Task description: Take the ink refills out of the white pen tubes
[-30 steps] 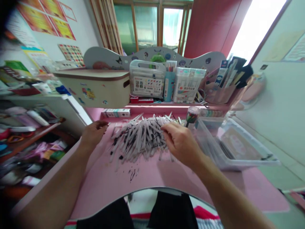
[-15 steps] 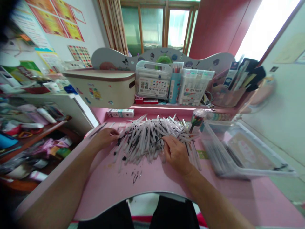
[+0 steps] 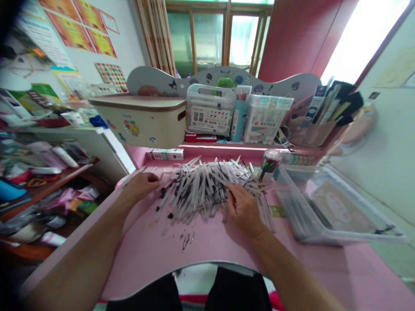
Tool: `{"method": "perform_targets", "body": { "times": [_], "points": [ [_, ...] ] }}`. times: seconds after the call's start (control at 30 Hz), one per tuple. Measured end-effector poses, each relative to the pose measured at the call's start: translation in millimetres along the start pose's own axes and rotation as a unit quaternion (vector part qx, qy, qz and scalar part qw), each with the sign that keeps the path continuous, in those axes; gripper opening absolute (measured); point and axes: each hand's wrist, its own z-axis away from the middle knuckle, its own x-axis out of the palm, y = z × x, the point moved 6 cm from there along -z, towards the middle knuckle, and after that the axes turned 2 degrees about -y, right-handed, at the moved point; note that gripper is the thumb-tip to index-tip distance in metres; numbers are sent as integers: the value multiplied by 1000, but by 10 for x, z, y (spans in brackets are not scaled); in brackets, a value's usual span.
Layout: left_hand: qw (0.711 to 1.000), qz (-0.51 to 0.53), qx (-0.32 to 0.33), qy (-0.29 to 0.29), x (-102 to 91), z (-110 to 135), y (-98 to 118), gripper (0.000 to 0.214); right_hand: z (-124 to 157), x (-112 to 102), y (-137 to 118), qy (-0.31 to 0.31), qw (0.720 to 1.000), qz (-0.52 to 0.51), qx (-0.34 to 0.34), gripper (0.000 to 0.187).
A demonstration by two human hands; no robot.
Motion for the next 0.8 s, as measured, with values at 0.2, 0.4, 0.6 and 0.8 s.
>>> {"method": "perform_targets", "body": {
  "times": [0.2, 0.4, 0.6, 0.8],
  "points": [
    [957, 282, 33, 64, -143, 99, 134, 30, -3, -11, -66, 4, 1000, 17, -9, 29],
    [904, 358, 184, -140, 214, 479, 761, 18, -31, 13, -251, -5, 995, 78, -60, 60],
    [907, 274, 243, -210, 435, 676, 972, 16, 0, 166, -319, -69, 988, 74, -114, 19],
    [993, 82, 85, 1, 128, 237, 434, 35, 5, 161, -241, -52, 994, 57, -81, 20]
  ]
}}
